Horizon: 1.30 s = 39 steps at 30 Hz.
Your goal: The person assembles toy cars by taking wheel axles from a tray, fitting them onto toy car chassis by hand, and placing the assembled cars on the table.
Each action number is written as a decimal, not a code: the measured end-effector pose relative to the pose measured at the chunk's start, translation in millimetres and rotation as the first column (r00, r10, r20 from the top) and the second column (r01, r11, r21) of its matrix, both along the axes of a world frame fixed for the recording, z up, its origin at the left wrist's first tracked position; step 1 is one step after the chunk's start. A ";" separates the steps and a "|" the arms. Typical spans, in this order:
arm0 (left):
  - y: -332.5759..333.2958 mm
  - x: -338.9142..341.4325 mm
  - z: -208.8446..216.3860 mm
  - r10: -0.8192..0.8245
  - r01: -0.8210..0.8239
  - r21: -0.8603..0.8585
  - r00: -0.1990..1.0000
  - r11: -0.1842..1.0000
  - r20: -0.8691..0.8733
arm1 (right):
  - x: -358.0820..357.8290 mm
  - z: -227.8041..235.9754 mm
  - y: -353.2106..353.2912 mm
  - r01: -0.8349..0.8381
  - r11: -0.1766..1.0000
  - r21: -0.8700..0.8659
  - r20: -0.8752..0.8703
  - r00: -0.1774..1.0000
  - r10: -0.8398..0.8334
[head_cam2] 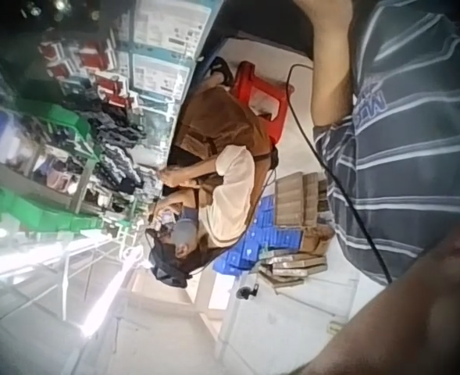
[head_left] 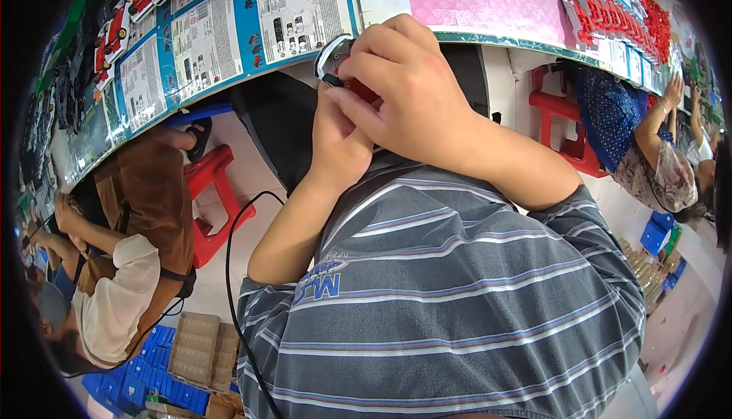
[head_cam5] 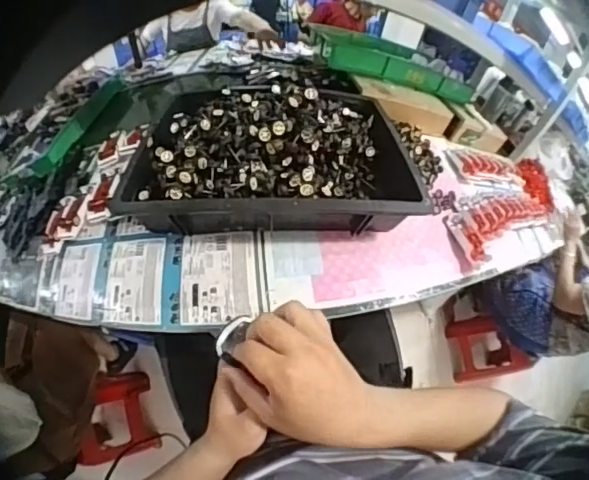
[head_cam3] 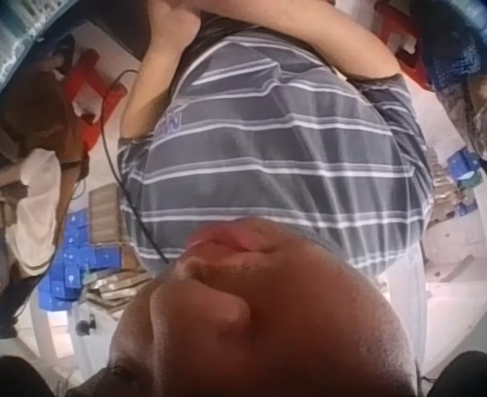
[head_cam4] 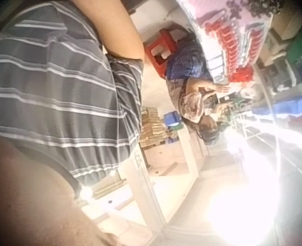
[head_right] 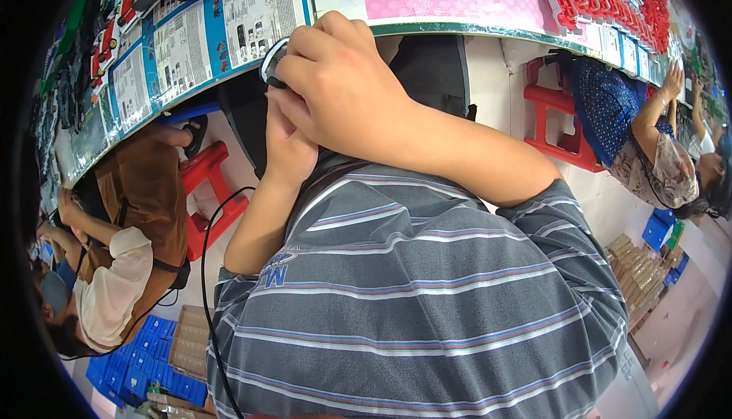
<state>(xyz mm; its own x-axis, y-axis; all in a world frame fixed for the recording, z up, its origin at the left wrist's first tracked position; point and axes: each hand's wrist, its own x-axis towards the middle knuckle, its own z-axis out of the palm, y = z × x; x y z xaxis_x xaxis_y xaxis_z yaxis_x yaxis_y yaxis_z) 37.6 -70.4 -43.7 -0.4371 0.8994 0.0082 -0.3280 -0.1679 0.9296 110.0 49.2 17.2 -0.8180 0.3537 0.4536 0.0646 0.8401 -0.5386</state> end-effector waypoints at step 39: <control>-144.6 -326.4 -4.6 0.535 -0.878 -0.300 0.468 0.373 -0.704 | 24.7 -51.4 120.0 0.336 0.931 0.145 -0.049 0.942 -0.333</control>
